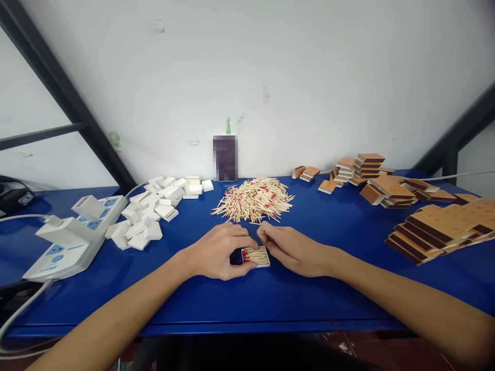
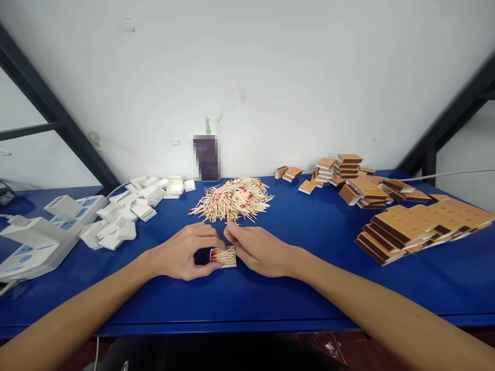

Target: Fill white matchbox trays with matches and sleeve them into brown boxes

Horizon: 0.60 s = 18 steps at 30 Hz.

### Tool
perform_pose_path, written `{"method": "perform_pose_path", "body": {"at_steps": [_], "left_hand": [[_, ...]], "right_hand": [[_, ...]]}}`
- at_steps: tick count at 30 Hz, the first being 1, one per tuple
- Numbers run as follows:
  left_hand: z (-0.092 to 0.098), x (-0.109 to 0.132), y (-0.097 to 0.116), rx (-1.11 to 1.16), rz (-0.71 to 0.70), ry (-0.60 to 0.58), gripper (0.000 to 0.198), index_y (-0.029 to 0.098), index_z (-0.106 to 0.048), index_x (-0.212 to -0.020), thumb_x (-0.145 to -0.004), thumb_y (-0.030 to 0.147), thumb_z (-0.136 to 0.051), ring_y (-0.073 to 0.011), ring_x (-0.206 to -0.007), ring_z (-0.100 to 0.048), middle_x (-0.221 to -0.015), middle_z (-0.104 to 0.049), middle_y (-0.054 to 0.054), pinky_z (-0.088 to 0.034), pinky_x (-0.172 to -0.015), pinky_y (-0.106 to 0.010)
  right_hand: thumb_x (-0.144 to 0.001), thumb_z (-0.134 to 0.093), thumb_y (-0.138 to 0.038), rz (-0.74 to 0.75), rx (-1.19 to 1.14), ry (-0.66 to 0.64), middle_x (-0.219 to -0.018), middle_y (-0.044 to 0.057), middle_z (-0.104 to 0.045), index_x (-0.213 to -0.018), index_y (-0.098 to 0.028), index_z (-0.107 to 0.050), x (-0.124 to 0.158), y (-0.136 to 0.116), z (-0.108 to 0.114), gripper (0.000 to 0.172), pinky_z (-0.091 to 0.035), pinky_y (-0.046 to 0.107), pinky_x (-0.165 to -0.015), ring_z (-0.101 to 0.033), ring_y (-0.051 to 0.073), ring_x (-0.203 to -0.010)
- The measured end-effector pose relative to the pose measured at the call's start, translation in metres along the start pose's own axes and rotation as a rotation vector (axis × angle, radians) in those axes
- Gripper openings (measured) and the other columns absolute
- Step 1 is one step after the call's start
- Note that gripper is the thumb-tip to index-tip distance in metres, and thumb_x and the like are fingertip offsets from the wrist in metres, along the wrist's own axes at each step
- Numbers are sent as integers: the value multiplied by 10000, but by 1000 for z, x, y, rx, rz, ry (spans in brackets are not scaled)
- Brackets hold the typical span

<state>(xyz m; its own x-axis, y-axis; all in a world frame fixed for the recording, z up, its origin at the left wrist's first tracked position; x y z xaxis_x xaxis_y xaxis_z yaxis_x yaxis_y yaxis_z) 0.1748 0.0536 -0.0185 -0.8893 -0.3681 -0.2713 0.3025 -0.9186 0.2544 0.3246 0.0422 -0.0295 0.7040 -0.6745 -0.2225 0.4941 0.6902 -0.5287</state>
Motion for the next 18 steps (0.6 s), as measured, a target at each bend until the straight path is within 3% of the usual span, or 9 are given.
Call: {"method": "perform_pose_path", "body": {"at_steps": [8, 18], "left_hand": [[0, 0, -1, -33, 1, 2, 272, 177, -688, -1029, -903, 380, -558, -178, -812, -616, -882, -668, -52, -447, -780, -314], [2, -2, -5, -38, 13, 19, 287, 164, -686, -958, -923, 429, -580, -167, -807, -639, -859, -690, -45, -453, -780, -299]], "right_hand": [[-875, -430, -112, 18, 14, -23, -726, -42, -460, -844, -227, -349, 0, -4, 4, 144, -313, 269, -601, -378, 122, -615], [-925, -450, -235, 10, 122, 20, -719, -21, -548, -907, -213, -460, 0, -2, 5, 30, -335, 266, -592, -457, 132, -609]]}}
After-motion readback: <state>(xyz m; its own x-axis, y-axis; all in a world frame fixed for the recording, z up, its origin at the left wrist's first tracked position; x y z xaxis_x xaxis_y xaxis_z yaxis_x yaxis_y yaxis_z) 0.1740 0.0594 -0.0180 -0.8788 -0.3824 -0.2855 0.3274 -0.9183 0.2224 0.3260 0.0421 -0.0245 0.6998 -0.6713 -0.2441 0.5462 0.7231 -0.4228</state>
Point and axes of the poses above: each hand's wrist, its own x-axis away from the middle knuckle, its own z-axis out of the back of the hand, y = z × x, the point moved 5 cm from there along -x, towards the middle knuckle
